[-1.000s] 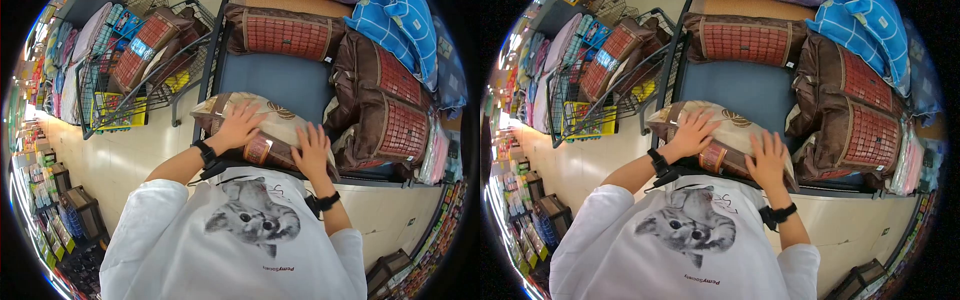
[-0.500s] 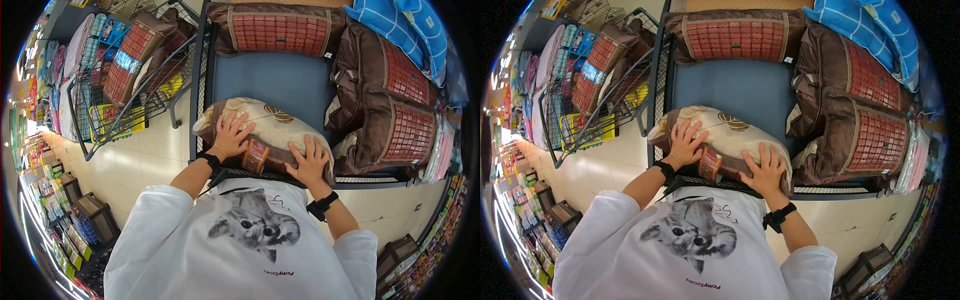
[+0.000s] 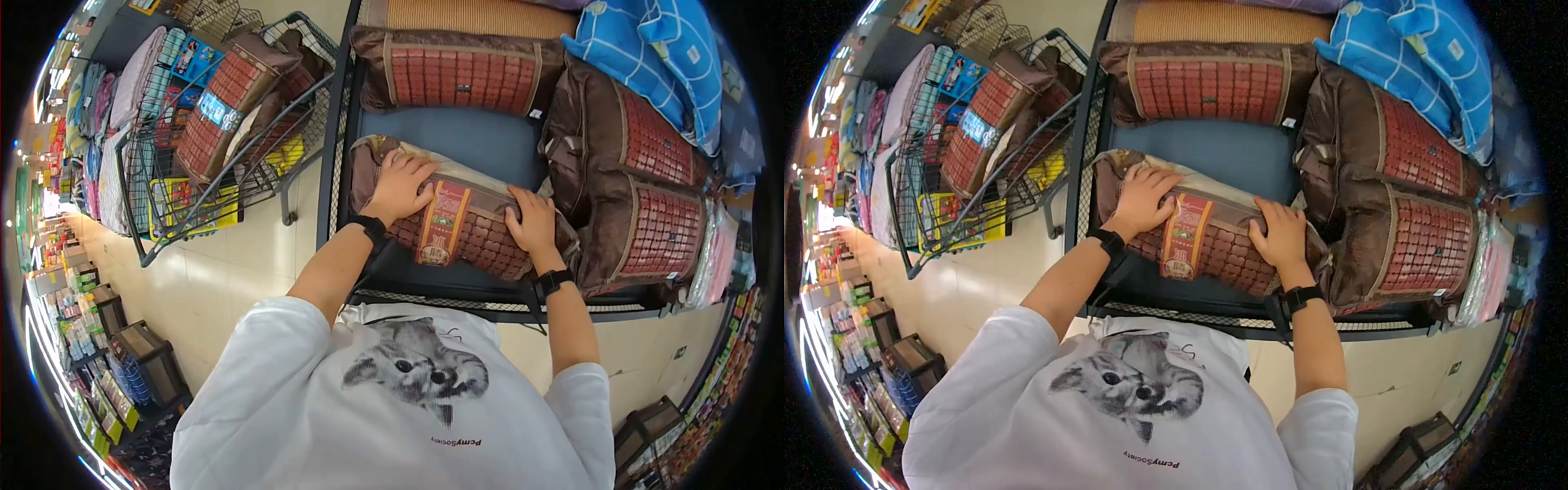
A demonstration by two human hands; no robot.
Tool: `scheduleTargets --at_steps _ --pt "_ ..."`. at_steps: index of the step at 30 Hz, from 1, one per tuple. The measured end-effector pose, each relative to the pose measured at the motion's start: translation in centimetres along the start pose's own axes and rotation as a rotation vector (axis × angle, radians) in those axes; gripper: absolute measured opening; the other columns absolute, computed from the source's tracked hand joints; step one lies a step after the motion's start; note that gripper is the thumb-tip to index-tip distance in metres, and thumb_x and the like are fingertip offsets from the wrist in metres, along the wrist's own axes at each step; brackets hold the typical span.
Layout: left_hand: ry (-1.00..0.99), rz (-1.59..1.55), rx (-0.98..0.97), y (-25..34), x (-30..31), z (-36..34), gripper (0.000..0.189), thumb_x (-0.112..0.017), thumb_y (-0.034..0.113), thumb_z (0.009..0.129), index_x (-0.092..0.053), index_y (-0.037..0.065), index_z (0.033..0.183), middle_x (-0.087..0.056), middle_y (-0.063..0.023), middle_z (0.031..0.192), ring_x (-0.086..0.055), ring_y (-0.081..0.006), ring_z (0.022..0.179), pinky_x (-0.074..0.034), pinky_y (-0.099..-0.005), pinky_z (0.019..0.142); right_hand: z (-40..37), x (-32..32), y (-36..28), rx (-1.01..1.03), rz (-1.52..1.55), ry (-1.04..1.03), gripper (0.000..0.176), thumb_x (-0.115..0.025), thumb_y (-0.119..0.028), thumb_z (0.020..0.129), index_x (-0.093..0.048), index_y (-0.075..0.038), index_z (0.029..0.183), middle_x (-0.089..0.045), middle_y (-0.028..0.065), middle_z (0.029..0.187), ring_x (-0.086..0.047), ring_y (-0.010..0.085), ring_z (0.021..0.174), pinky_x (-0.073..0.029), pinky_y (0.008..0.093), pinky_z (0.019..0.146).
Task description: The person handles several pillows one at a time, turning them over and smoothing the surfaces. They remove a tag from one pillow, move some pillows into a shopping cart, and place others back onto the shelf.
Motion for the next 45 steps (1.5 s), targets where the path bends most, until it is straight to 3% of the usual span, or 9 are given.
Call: scheduleTargets --at_steps 6,10,14,22,27,34,36,40,45 --pt "-0.035 0.061 0.037 -0.1 0.2 1.5 0.037 -0.05 0.03 0.077 -0.058 0.012 0.109 -0.06 -0.0082 0.105 -0.051 -0.0257 0.101 -0.028 -0.0436 0.097 0.4 0.0 1.5 -0.09 -0.011 0.067 0.029 -0.046 -0.027 0.083 -0.058 -0.008 0.102 -0.061 0.0121 0.095 -0.057 0.0324 0.084 -0.04 0.043 0.077" --pt "-0.021 0.039 0.094 -0.1 0.6 0.3 0.039 -0.051 0.035 0.076 -0.06 0.012 0.107 -0.061 -0.0087 0.103 -0.052 -0.0261 0.1 -0.029 -0.0434 0.097 -1.0 0.9 0.2 -0.056 -0.021 0.163 0.027 -0.05 -0.024 0.08 -0.059 -0.008 0.1 -0.061 0.0121 0.095 -0.057 0.0322 0.085 -0.04 0.0421 0.079" --pt "0.054 -0.017 0.111 0.7 1.5 -1.3 0.031 -0.053 0.034 0.082 -0.063 0.013 0.102 -0.063 -0.0075 0.097 -0.052 -0.0256 0.099 -0.029 -0.0436 0.096 -2.5 1.5 -1.4 -0.015 -0.035 0.235 0.029 -0.053 -0.022 0.078 -0.058 -0.006 0.101 -0.06 0.0121 0.099 -0.056 0.0296 0.091 -0.038 0.0398 0.082" --pt "0.079 -0.018 0.201 1.5 2.6 -4.6 0.022 -0.055 0.031 0.083 -0.068 0.015 0.09 -0.065 -0.0027 0.086 -0.053 -0.0235 0.093 -0.031 -0.0401 0.089 -4.6 2.1 -3.7 0.016 -0.003 0.163 0.036 -0.056 -0.025 0.077 -0.056 -0.008 0.108 -0.057 0.0108 0.105 -0.052 0.0279 0.099 -0.034 0.039 0.087" --pt "0.128 -0.048 0.169 2.8 3.7 -6.8 0.018 -0.057 0.03 0.082 -0.067 0.017 0.087 -0.064 -0.0013 0.086 -0.054 -0.0208 0.091 -0.03 -0.039 0.088 -6.5 2.1 -5.1 0.054 0.029 0.087 0.049 -0.066 -0.036 0.071 -0.056 -0.015 0.114 -0.053 0.0089 0.115 -0.046 0.0273 0.11 -0.03 0.0415 0.092" --pt "0.173 -0.068 0.06 5.3 6.2 -9.1 0.015 -0.06 0.026 0.081 -0.067 0.014 0.084 -0.063 0.0002 0.081 -0.054 -0.0172 0.083 -0.031 -0.0375 0.087 -9.3 2.7 -6.5 0.0 0.104 0.09 0.045 -0.07 -0.031 0.068 -0.06 -0.017 0.109 -0.05 0.0086 0.12 -0.042 0.0283 0.116 -0.026 0.0425 0.095" --pt "0.227 -0.022 -0.06 6.4 7.3 -9.0 0.015 -0.06 0.026 0.08 -0.066 0.013 0.08 -0.062 0.0006 0.077 -0.053 -0.0172 0.081 -0.033 -0.0367 0.085 -9.7 3.4 -7.1 0.003 0.106 0.073 0.046 -0.069 -0.028 0.07 -0.058 -0.016 0.112 -0.047 0.0096 0.123 -0.04 0.0299 0.116 -0.026 0.043 0.097" --pt "0.218 -0.012 -0.083 7.9 9.2 -8.1 0.015 -0.061 0.026 0.079 -0.065 0.012 0.077 -0.061 0.0009 0.075 -0.052 -0.018 0.079 -0.035 -0.0351 0.084 -9.3 6.1 -6.3 -0.039 0.432 0.208 0.052 -0.061 -0.018 0.076 -0.046 -0.008 0.125 -0.039 0.0166 0.128 -0.036 0.0313 0.12 -0.026 0.0407 0.101" --pt "0.281 0.038 -0.252 10.3 14.6 -6.6 0.013 -0.062 0.024 0.079 -0.064 0.011 0.076 -0.058 0.0004 0.072 -0.051 -0.0192 0.076 -0.036 -0.0342 0.081 -9.7 11.5 -6.5 -0.145 0.638 0.465 0.05 -0.052 -0.025 0.086 -0.037 -0.004 0.129 -0.039 0.0131 0.13 -0.036 0.0261 0.122 -0.026 0.0408 0.1"
Point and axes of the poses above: each hand's wrist, its own z-axis towards the middle knuckle, its own x-axis out of the back of the hand, y = z × x, the point moved 7 cm from there along z, towards the middle knuckle
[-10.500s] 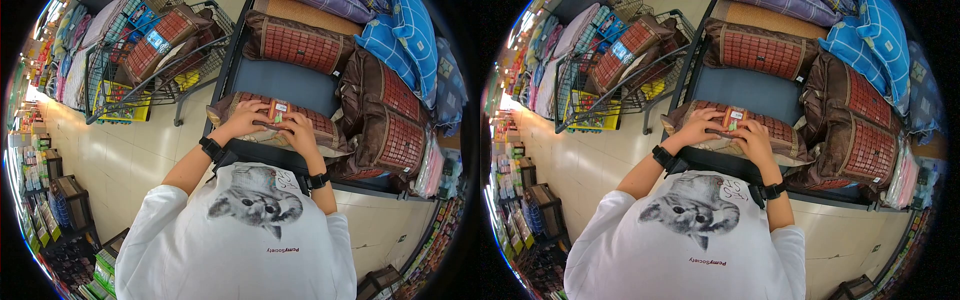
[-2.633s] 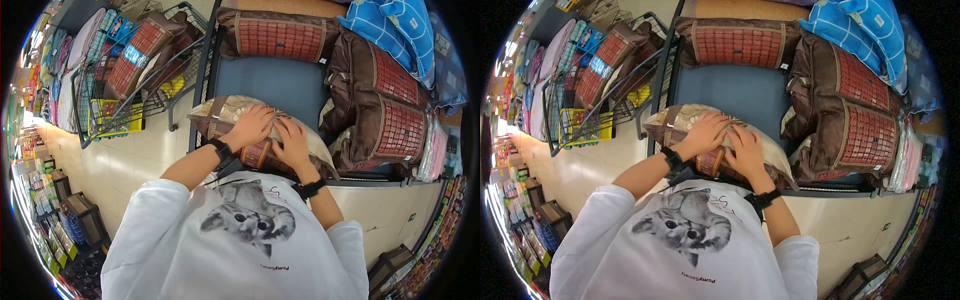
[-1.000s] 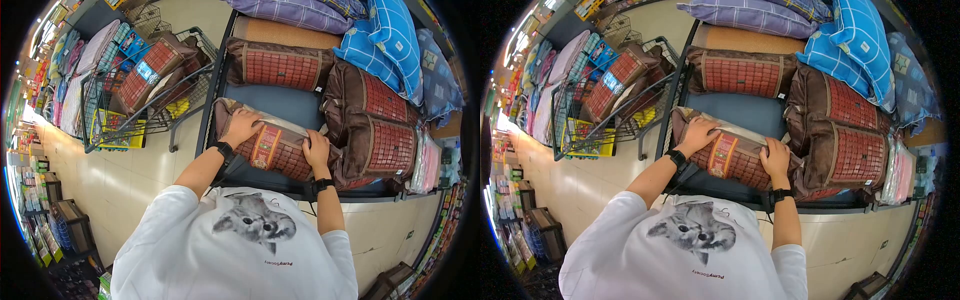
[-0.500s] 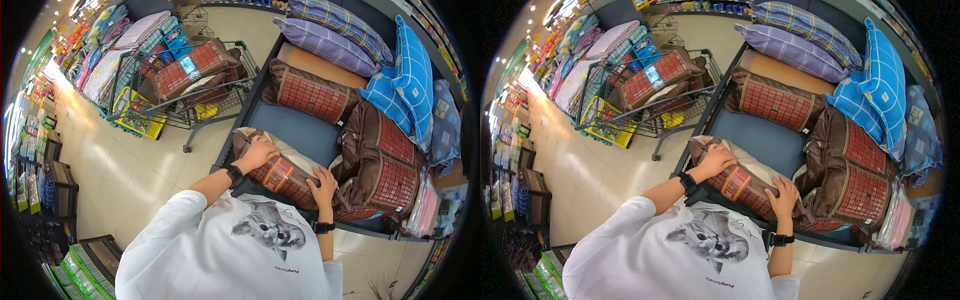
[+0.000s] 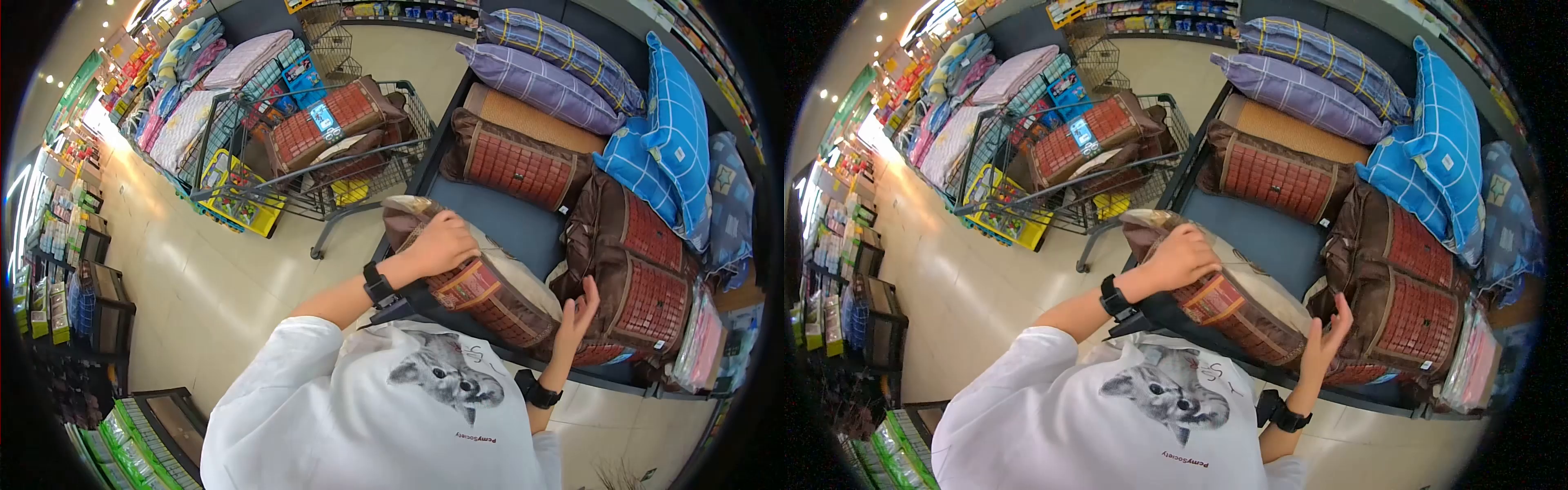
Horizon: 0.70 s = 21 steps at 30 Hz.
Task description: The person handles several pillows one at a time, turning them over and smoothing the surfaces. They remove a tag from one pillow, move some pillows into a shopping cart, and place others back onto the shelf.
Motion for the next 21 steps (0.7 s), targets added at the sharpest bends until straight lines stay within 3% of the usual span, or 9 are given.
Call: scheduleTargets --at_steps 3,9,12,15,17,18,21 --pt "0.064 -0.029 0.051 -1.3 2.7 1.2 0.013 -0.061 0.024 0.078 -0.063 0.012 0.074 -0.059 -0.0002 0.071 -0.053 -0.0194 0.075 -0.037 -0.0347 0.081 -0.2 2.3 -1.4 0.068 0.106 0.16 0.047 -0.05 -0.024 0.088 -0.038 -0.004 0.129 -0.041 0.0136 0.129 -0.037 0.0256 0.122 -0.027 0.0406 0.099" --pt "0.226 0.017 0.14 -4.3 10.4 5.0 0.012 -0.063 0.02 0.076 -0.065 0.01 0.07 -0.061 -0.0038 0.068 -0.056 -0.0234 0.07 -0.04 -0.0362 0.068 -1.2 6.0 -3.3 0.313 0.158 0.338 0.051 -0.05 -0.026 0.087 -0.037 0.002 0.127 -0.045 0.016 0.123 -0.042 0.0252 0.116 -0.032 0.0371 0.098" --pt "0.407 0.036 0.218 -6.6 16.4 5.3 0.012 -0.063 0.016 0.075 -0.066 0.006 0.068 -0.063 -0.0094 0.068 -0.059 -0.026 0.065 -0.044 -0.0358 0.062 0.0 8.4 -1.1 0.145 0.243 0.391 0.05 -0.047 -0.029 0.087 -0.038 -0.001 0.127 -0.045 0.0147 0.123 -0.039 0.0244 0.119 -0.027 0.0392 0.1" --pt "0.632 -0.025 0.489 -12.0 21.9 2.3 0.014 -0.061 0.014 0.078 -0.066 0.001 0.078 -0.065 -0.0101 0.075 -0.062 -0.0184 0.073 -0.047 -0.0293 0.069 -0.1 9.2 1.8 -0.032 0.306 0.397 0.047 -0.044 -0.032 0.088 -0.04 -0.004 0.126 -0.044 0.0121 0.125 -0.037 0.0231 0.121 -0.022 0.0401 0.103" --pt "0.828 -0.032 0.576 -16.0 25.7 -1.1 0.019 -0.06 0.018 0.085 -0.065 -0.001 0.088 -0.064 -0.0032 0.08 -0.056 -0.0091 0.075 -0.045 -0.0238 0.068 -0.8 8.7 3.0 -0.129 0.265 0.389 0.042 -0.044 -0.031 0.088 -0.045 -0.006 0.122 -0.046 0.0115 0.123 -0.039 0.0232 0.12 -0.024 0.0398 0.102" --pt "0.893 -0.065 0.707 -18.3 27.3 -3.2 0.02 -0.06 0.017 0.085 -0.065 -0.001 0.09 -0.064 -0.0024 0.083 -0.055 -0.0085 0.077 -0.043 -0.0224 0.071 -1.1 8.4 3.3 -0.131 0.271 0.389 0.042 -0.044 -0.031 0.088 -0.045 -0.006 0.122 -0.046 0.0115 0.123 -0.039 0.0232 0.12 -0.024 0.0398 0.102" --pt "1.312 -0.376 0.709 -25.2 29.4 -10.4 0.024 -0.06 0.016 0.085 -0.063 -0.005 0.095 -0.064 -0.006 0.088 -0.057 -0.0124 0.081 -0.045 -0.0243 0.074 -1.0 6.2 4.0 -0.224 0.207 0.277 0.036 -0.046 -0.028 0.088 -0.05 -0.006 0.117 -0.051 0.0104 0.113 -0.046 0.0213 0.11 -0.031 0.0359 0.097"
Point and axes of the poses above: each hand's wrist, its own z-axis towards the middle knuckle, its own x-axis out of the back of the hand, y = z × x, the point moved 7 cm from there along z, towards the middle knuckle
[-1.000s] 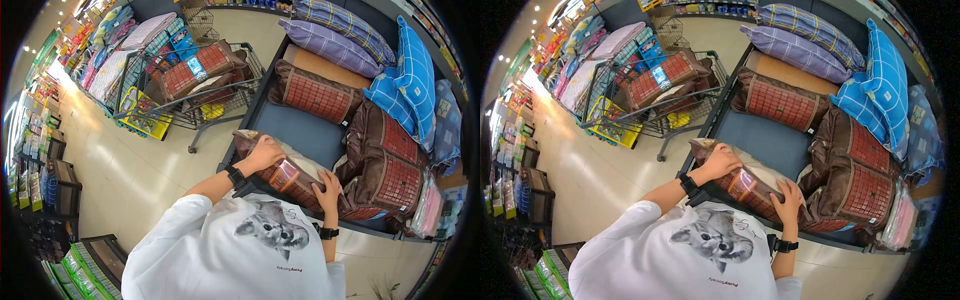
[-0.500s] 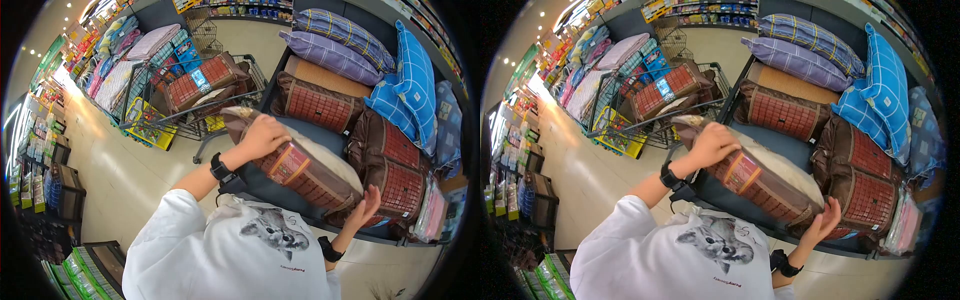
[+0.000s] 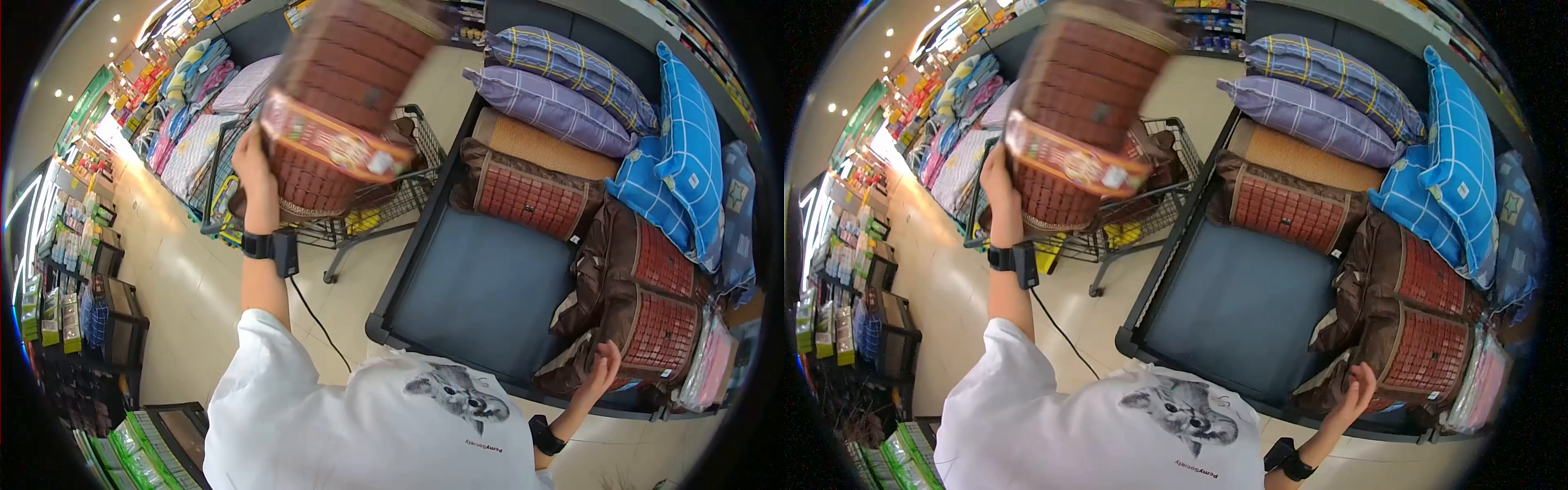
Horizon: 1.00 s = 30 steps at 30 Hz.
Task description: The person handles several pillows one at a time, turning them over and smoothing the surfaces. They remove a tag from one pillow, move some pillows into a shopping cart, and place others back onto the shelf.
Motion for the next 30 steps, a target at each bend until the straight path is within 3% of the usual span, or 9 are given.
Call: scheduleTargets --at_steps 5,7,10,11,12,18,24,26,30 --pt "0.267 -0.213 0.428 -9.6 6.6 0.7 0.025 -0.048 0.015 0.09 -0.058 -0.002 0.105 -0.061 -0.0076 0.101 -0.059 -0.0182 0.086 -0.047 -0.0303 0.078 0.4 -4.7 -0.1 -0.056 -0.03 -0.164 0.027 -0.05 -0.019 0.088 -0.053 -0.003 0.11 -0.055 0.0052 0.091 -0.05 0.0149 0.089 -0.037 0.0287 0.084" --pt "0.202 0.137 0.426 -13.4 9.3 -0.6 0.024 -0.048 0.016 0.087 -0.058 0.0 0.102 -0.06 -0.0094 0.099 -0.056 -0.0197 0.091 -0.044 -0.0341 0.083 0.7 -6.9 -0.3 -0.061 -0.059 -0.251 0.024 -0.052 -0.016 0.088 -0.054 -0.003 0.108 -0.055 0.0036 0.087 -0.051 0.0136 0.085 -0.038 0.0274 0.081" --pt "-0.107 0.652 0.455 -26.2 14.6 -1.5 0.09 -0.078 0.029 0.063 -0.027 0.001 0.131 -0.042 -0.0198 0.127 -0.045 -0.0281 0.114 -0.038 -0.0362 0.094 1.2 -8.6 1.2 -0.144 -0.076 -0.326 0.024 -0.054 -0.016 0.088 -0.055 -0.003 0.108 -0.055 0.0033 0.086 -0.051 0.013 0.083 -0.039 0.0264 0.079" --pt "-0.303 0.959 0.361 -27.9 13.7 -3.1 0.081 -0.067 0.031 0.077 -0.016 0.014 0.137 -0.037 -0.02 0.128 -0.052 -0.0341 0.102 -0.045 -0.0464 0.08 1.4 -9.0 1.9 -0.147 -0.08 -0.334 0.024 -0.055 -0.017 0.089 -0.055 -0.003 0.108 -0.054 0.0027 0.084 -0.051 0.0124 0.081 -0.04 0.0259 0.077" --pt "-0.274 0.618 0.731 -29.6 13.4 -4.6 0.08 -0.061 0.036 0.081 -0.009 0.019 0.14 -0.033 -0.0201 0.135 -0.051 -0.0404 0.105 -0.04 -0.0556 0.083 1.6 -9.3 2.2 -0.141 -0.075 -0.349 0.024 -0.055 -0.017 0.089 -0.055 -0.003 0.108 -0.054 0.0027 0.084 -0.051 0.0124 0.081 -0.04 0.0259 0.077" --pt "-0.084 0.284 1.047 -20.9 6.6 -10.9 0.079 -0.053 0.024 0.087 0.008 0.027 0.138 -0.029 -0.0262 0.134 -0.06 -0.0383 0.09 -0.055 -0.0461 0.068 2.4 -10.0 3.7 -0.133 -0.155 -0.421 0.024 -0.055 -0.019 0.089 -0.055 -0.003 0.107 -0.055 0.0032 0.082 -0.052 0.0121 0.079 -0.041 0.0252 0.074" --pt "0.011 0.321 0.625 -21.9 14.8 -6.1 0.041 -0.044 -0.008 0.077 -0.047 0.009 0.114 -0.052 -0.0127 0.105 -0.061 -0.0265 0.065 -0.057 -0.0394 0.056 1.5 -10.9 3.9 -0.195 -0.234 -0.43 0.022 -0.053 -0.016 0.09 -0.055 -0.001 0.106 -0.057 0.0044 0.085 -0.053 0.0124 0.079 -0.043 0.0257 0.074" --pt "0.075 0.493 0.472 -19.6 19.6 -3.3 0.04 -0.043 -0.009 0.075 -0.05 0.007 0.111 -0.057 -0.0123 0.092 -0.062 -0.0243 0.063 -0.055 -0.0332 0.047 1.3 -10.4 4.4 -0.192 -0.235 -0.422 0.022 -0.053 -0.016 0.09 -0.055 0.0 0.106 -0.057 0.0045 0.085 -0.054 0.0124 0.079 -0.043 0.0255 0.073" --pt "0.496 0.17 0.643 -18.5 28.3 -3.1 0.035 -0.047 -0.002 0.079 -0.045 0.005 0.113 -0.055 -0.0157 0.105 -0.061 -0.0307 0.08 -0.055 -0.0407 0.064 1.1 -9.6 7.4 -0.28 -0.206 -0.424 0.024 -0.054 -0.013 0.088 -0.053 -0.001 0.11 -0.057 0.0043 0.087 -0.054 0.0116 0.081 -0.044 0.0253 0.073"
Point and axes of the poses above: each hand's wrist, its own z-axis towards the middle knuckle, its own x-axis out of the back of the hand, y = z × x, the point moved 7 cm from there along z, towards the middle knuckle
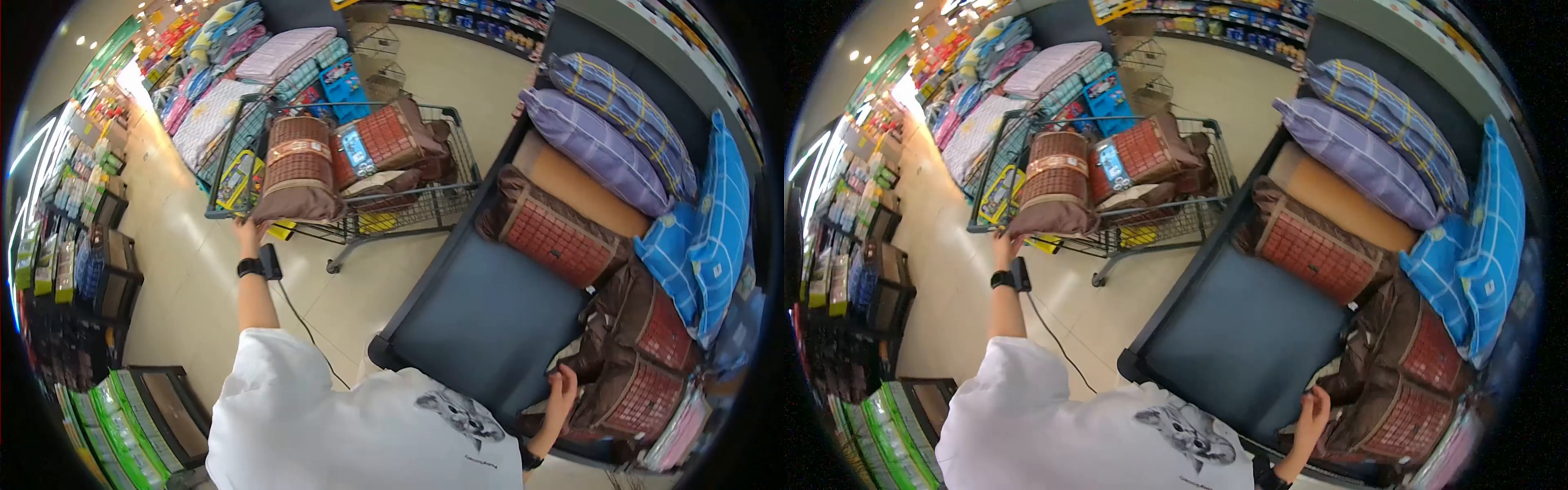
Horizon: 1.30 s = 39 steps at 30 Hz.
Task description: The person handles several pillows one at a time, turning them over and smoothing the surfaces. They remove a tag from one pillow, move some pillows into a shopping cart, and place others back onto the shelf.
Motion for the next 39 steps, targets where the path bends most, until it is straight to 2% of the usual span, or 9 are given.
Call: scheduleTargets --at_steps 4,11,16,22,25,28,32,33,39 --pt "-0.194 0.401 0.031 -0.5 -0.2 -3.3 0.08 -0.065 0.035 0.077 -0.012 0.022 0.135 -0.037 -0.0129 0.13 -0.045 -0.0383 0.108 -0.044 -0.0475 0.08 0.9 -3.6 -6.0 0.15 0.005 -0.155 0.04 -0.056 -0.005 0.085 -0.045 -0.007 0.124 -0.052 0.0017 0.085 -0.048 0.0087 0.076 -0.041 0.0215 0.069" --pt "-0.354 0.567 -0.092 -3.1 -6.1 -13.5 0.065 -0.057 0.031 0.084 -0.019 0.025 0.136 -0.042 -0.0095 0.128 -0.051 -0.0235 0.098 -0.041 -0.0418 0.078 -9.6 -4.5 -32.2 0.972 -0.257 -0.193 0.035 -0.072 -0.016 0.061 -0.063 -0.01 0.095 -0.058 0.0051 0.083 -0.055 0.0215 0.066 -0.042 0.0295 0.059" --pt "-0.933 0.681 -0.173 -4.0 -9.9 -25.1 0.057 -0.05 0.033 0.089 -0.022 0.019 0.137 -0.039 -0.0145 0.131 -0.054 -0.0214 0.1 -0.042 -0.0337 0.083 -19.4 0.2 -37.0 1.556 -0.273 -0.463 0.07 -0.057 -0.007 0.074 -0.027 -0.039 0.129 -0.048 0.0168 0.1 -0.049 0.0256 0.061 -0.032 0.0321 0.038" --pt "-1.313 0.723 -0.325 -2.7 -8.5 -35.9 0.055 -0.051 0.008 0.089 -0.024 0.012 0.136 -0.042 -0.0174 0.124 -0.051 -0.0196 0.101 -0.043 -0.0314 0.085 -20.1 0.6 -37.7 1.255 -0.111 0.016 0.062 -0.053 0.002 0.068 -0.041 -0.035 0.115 -0.051 0.0192 0.089 -0.048 0.0256 0.056 -0.032 0.0301 0.039" --pt "-1.327 0.687 -0.341 -1.9 -8.3 -38.1 0.052 -0.049 0.004 0.089 -0.026 0.011 0.135 -0.044 -0.017 0.122 -0.05 -0.02 0.104 -0.043 -0.0318 0.087 -21.5 0.5 -38.0 1.843 -0.02 -0.456 0.053 -0.05 0.005 0.071 -0.049 -0.033 0.108 -0.051 0.0169 0.082 -0.049 0.0254 0.057 -0.034 0.0273 0.04" --pt "-1.385 0.752 -0.347 -2.1 -8.2 -40.1 0.05 -0.048 0.005 0.089 -0.028 0.01 0.134 -0.046 -0.014 0.121 -0.051 -0.0173 0.101 -0.043 -0.0302 0.085 -19.1 -0.5 -37.7 1.012 -0.145 -0.193 0.035 -0.069 -0.02 0.064 -0.058 -0.011 0.096 -0.063 0.0065 0.075 -0.056 0.0212 0.057 -0.029 0.0319 0.039" --pt "-1.494 0.731 -0.317 -1.2 -10.6 -43.6 0.049 -0.051 0.006 0.087 -0.03 0.009 0.132 -0.048 -0.0134 0.12 -0.056 -0.0193 0.096 -0.044 -0.0308 0.084 -20.8 5.2 -36.2 1.656 -0.163 0.003 0.037 -0.05 0.009 0.069 -0.054 -0.009 0.101 -0.051 0.0156 0.086 -0.056 0.0237 0.073 -0.041 0.023 0.047" --pt "-1.522 0.729 -0.312 -0.7 -11.3 -45.0 0.049 -0.052 0.007 0.087 -0.032 0.01 0.131 -0.049 -0.0137 0.12 -0.056 -0.0203 0.097 -0.044 -0.0309 0.084 -22.2 3.8 -34.5 2.037 -0.383 0.92 0.03 -0.05 0.002 0.074 -0.046 -0.003 0.104 -0.048 0.017 0.096 -0.055 0.0258 0.085 -0.042 0.0217 0.051" --pt "-1.688 0.78 -0.43 0.7 -14.2 -51.1 0.05 -0.056 0.013 0.085 -0.035 0.01 0.13 -0.05 -0.0136 0.119 -0.056 -0.0232 0.1 -0.044 -0.0334 0.086 -23.0 5.4 -35.3 1.93 -0.061 0.971 0.027 -0.043 -0.012 0.078 -0.047 -0.016 0.104 -0.041 0.0119 0.111 -0.039 0.0316 0.113 -0.041 0.0378 0.08"
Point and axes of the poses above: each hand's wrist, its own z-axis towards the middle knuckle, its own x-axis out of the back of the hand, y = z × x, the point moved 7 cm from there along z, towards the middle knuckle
